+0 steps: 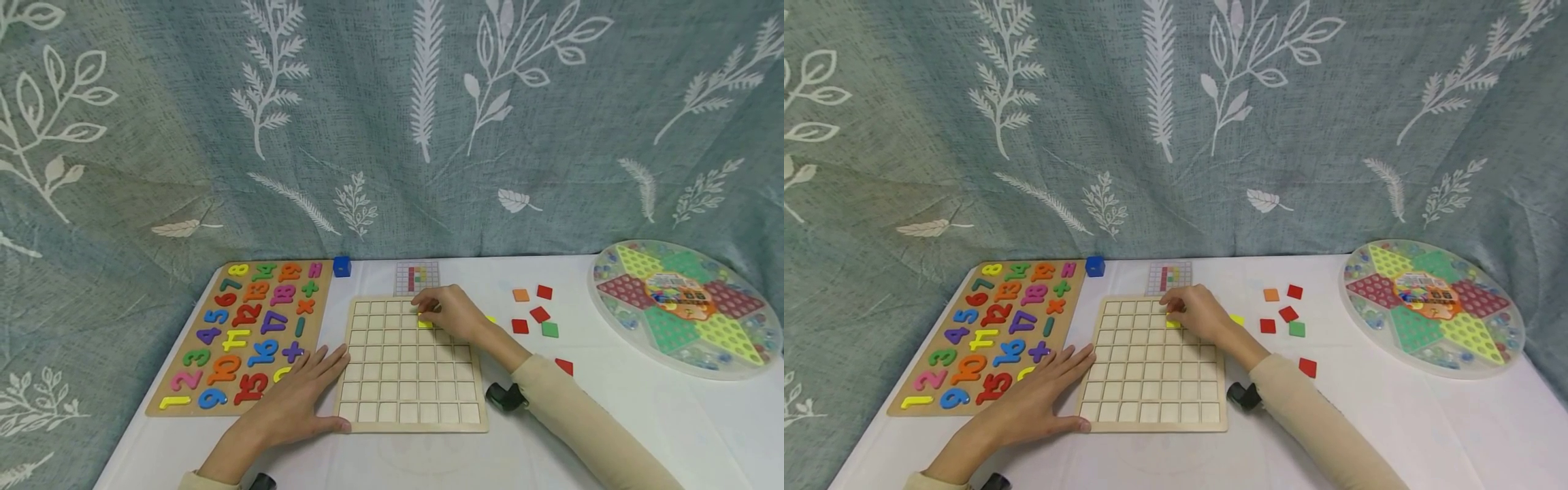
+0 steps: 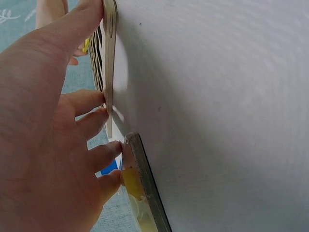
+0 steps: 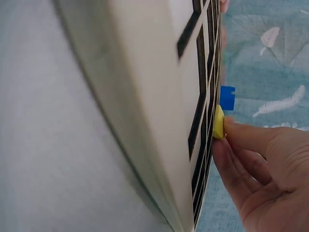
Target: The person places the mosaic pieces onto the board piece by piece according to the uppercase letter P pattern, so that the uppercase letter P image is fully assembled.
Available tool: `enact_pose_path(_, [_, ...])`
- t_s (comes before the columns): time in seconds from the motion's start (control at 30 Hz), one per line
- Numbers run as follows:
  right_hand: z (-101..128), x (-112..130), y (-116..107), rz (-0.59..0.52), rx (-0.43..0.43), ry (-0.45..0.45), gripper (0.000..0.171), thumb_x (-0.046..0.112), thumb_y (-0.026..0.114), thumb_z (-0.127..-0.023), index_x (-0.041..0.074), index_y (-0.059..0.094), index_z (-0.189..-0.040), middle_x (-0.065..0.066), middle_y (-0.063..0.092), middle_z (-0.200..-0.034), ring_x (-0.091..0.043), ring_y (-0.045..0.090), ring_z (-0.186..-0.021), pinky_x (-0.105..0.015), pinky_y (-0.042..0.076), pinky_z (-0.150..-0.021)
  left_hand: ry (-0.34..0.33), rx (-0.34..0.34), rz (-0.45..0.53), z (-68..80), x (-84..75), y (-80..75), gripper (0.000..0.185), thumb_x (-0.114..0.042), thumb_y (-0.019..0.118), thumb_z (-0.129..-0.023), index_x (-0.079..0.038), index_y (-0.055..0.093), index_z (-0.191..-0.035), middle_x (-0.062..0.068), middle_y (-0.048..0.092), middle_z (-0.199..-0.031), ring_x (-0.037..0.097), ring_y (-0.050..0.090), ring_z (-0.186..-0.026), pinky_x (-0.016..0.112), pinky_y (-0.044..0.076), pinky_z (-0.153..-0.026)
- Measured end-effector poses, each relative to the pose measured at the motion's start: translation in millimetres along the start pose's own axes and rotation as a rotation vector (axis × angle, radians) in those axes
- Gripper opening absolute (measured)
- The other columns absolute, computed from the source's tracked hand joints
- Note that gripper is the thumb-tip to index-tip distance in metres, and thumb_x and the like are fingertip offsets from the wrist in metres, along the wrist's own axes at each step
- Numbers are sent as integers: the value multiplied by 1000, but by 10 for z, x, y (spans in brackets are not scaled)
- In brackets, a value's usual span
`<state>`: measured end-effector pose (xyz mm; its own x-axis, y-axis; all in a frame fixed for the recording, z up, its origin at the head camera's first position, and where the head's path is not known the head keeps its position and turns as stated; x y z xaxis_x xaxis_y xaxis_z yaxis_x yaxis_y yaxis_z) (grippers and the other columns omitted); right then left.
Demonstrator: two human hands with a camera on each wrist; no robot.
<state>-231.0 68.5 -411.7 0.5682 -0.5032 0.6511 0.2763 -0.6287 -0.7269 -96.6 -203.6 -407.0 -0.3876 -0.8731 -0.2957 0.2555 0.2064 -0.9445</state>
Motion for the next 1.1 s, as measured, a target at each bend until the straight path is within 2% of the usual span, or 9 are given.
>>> enact_pose_path(0.6, [-15, 21, -31, -36, 51, 48, 22, 5, 66, -81, 3, 65, -103, -1, 66, -84, -10, 61, -78, -19, 52, -69, -19, 25, 16, 11, 10, -9, 99, -73, 54, -65, -20, 26, -143, -5, 18, -150, 27, 13, -137, 47, 12, -112])
enact_pose_path(0.73, [-14, 24, -126, -21, 36, 49, 22, 6, 64, -83, 3, 65, -105, -2, 66, -86, -11, 61, -79, -21, 53, -70, -10, 25, 22, 19, 15, -12, 98, -72, 54, -67, -20, 24, -144, -4, 18, -150, 29, 12, -137, 49, 13, -111])
enact_pose_path(0.97, [4, -10, -370, -4, 15, 75, 22, 6, 63, -84, 4, 65, -106, -4, 66, -90, -13, 61, -83, -27, 53, -72, -55, 58, 51, 24, -4, -16, 99, -75, 53, -65, -21, 25, -144, -5, 17, -150, 29, 10, -137, 50, 15, -111])
enact_pose_path(1.1, [32, -64, -531, 1, -11, 86, 24, 6, 63, -83, 3, 64, -107, -6, 66, -92, -15, 62, -84, -30, 53, -75, -58, 59, 51, 27, -7, -19, 99, -74, 53, -65, -21, 25, -144, -5, 18, -150, 29, 11, -137, 50, 15, -111])
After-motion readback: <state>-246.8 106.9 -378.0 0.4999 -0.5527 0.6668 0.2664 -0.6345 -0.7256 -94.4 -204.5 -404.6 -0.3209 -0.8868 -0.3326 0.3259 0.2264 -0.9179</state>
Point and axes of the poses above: each hand's wrist, its own z-axis away from the middle knuckle, its own y-axis out of the palm, x = y × z, the point moved 1 cm from there along -z, towards the middle knuckle
